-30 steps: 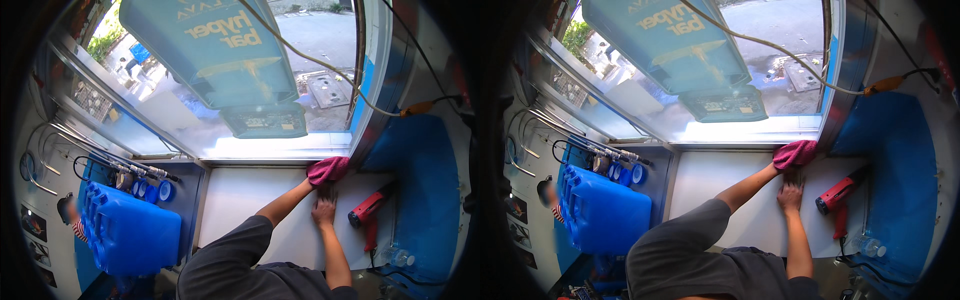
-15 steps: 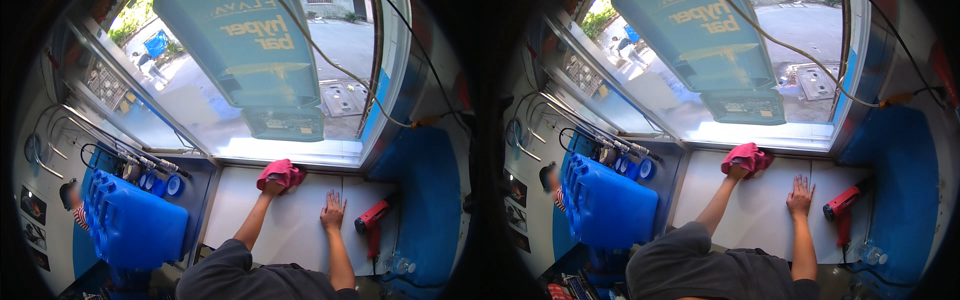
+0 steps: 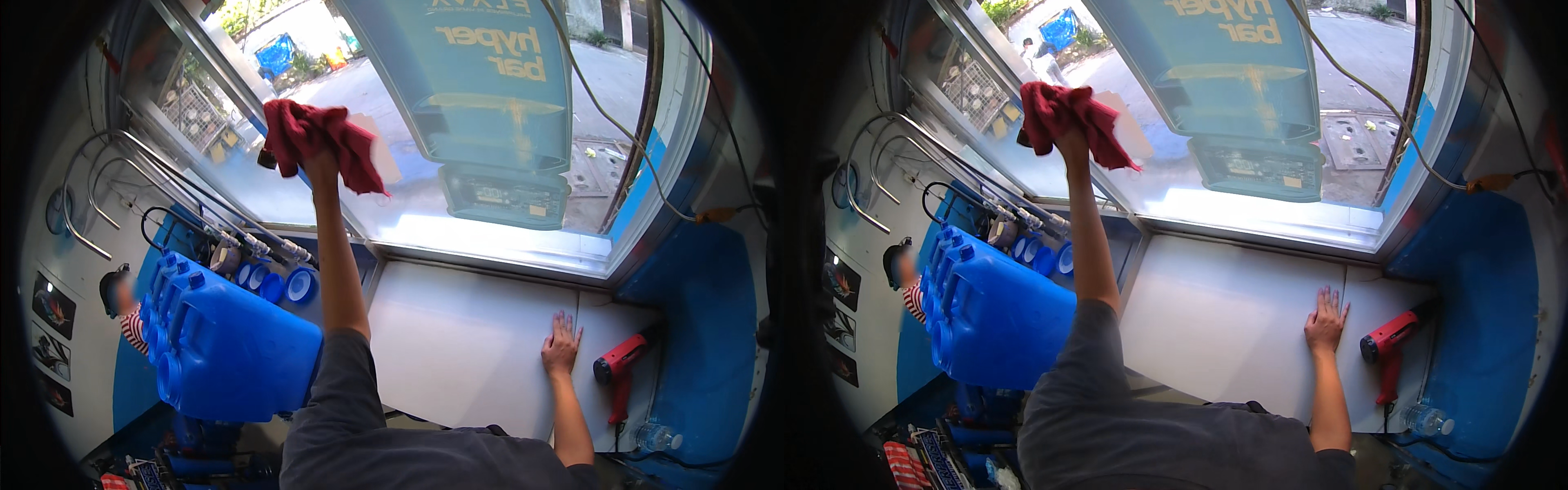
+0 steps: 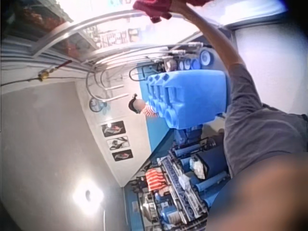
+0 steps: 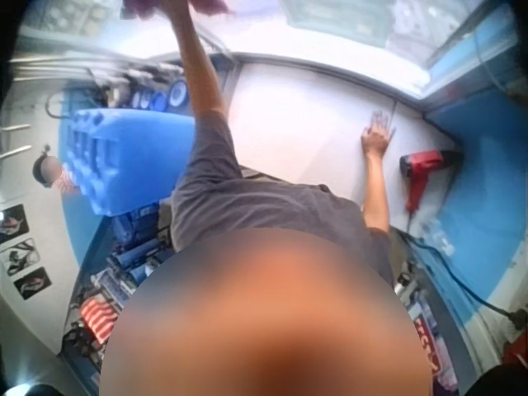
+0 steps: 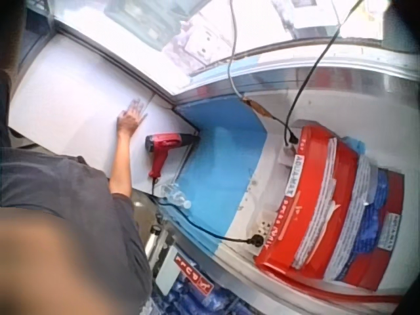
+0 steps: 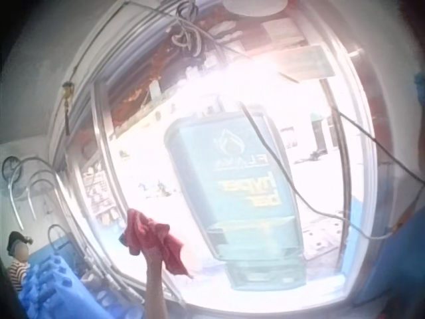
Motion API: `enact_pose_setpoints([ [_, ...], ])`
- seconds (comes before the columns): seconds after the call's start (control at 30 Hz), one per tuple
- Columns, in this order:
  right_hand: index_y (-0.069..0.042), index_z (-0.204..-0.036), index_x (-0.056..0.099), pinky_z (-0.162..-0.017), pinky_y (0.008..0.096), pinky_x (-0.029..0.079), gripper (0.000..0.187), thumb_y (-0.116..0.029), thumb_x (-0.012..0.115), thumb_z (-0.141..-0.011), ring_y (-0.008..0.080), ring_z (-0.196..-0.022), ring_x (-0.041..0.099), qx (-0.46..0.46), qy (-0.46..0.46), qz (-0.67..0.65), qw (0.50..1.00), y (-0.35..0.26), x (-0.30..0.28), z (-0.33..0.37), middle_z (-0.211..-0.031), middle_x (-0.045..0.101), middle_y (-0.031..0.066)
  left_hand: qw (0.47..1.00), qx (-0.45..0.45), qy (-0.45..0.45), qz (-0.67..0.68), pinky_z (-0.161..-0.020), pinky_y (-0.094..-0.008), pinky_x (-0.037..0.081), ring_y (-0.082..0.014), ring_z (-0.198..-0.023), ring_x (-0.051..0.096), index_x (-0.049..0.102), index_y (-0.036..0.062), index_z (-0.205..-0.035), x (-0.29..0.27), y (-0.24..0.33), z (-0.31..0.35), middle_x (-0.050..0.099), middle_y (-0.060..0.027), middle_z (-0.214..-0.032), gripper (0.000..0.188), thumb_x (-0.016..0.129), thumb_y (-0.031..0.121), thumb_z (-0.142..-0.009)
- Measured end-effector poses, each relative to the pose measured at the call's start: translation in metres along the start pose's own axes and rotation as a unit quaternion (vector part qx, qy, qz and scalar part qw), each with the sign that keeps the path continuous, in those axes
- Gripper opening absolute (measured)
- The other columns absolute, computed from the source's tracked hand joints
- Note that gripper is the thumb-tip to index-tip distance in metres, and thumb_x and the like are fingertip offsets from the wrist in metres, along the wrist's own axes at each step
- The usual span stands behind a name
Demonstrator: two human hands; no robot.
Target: The person wipes a white countertop and the interior glass window with a red cloth. They repeatedly wipe the same areas, occasionally folding the cloth, and briefly handle a red heat gun without using it.
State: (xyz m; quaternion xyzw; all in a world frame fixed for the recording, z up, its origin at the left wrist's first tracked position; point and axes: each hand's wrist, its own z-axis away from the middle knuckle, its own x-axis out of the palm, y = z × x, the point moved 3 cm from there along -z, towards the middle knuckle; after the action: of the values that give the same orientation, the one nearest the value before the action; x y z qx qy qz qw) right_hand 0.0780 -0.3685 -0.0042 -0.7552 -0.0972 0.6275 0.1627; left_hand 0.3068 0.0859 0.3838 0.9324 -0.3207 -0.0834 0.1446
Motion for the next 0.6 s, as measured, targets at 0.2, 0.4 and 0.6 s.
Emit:
enact_pose_setpoints([
  [0.2, -0.007, -0.147, 0.046, -0.123, 0.0533, 0.011, 0.061, -0.014, 0.05, -0.086, 0.0272, -0.148, 0.031, -0.007, 0.002, 0.006, 1.0, -0.001, -0.001, 0.0, -0.157, 0.039, 0.0087, 0.997, -0.034, 0.01, -0.066, -0.105, -0.0425, 0.04, -0.0318, -0.122, 0.052, 0.05, 0.0028, -0.137, 0.054, -0.05, 0.102, 0.053, -0.0176, -0.134, 0.049, 0.059, 0.026, -0.096],
  [0.4, -0.006, -0.147, 0.046, -0.123, 0.0536, 0.01, 0.062, -0.015, 0.051, -0.085, 0.0278, -0.147, 0.031, 0.001, -0.005, 0.011, 1.0, -0.002, -0.002, 0.0, -0.156, 0.04, 0.0094, 0.97, -0.164, -0.134, -0.115, -0.104, -0.0414, 0.042, -0.0326, -0.12, 0.054, 0.053, 0.0017, -0.133, 0.076, -0.055, 0.338, 0.056, -0.0182, -0.131, 0.042, 0.054, 0.023, -0.096],
  [0.6, -0.006, -0.145, 0.048, -0.122, 0.0545, 0.011, 0.061, -0.017, 0.052, -0.085, 0.0272, -0.146, 0.033, -0.002, 0.002, -0.021, 1.0, 0.0, -0.001, 0.002, -0.155, 0.042, 0.0092, 0.794, -0.107, -0.524, -0.289, -0.097, -0.0432, 0.046, -0.0356, -0.108, 0.059, 0.065, -0.0005, -0.112, 0.027, -0.049, 0.372, 0.065, -0.0194, -0.112, 0.027, 0.054, 0.013, -0.091],
])
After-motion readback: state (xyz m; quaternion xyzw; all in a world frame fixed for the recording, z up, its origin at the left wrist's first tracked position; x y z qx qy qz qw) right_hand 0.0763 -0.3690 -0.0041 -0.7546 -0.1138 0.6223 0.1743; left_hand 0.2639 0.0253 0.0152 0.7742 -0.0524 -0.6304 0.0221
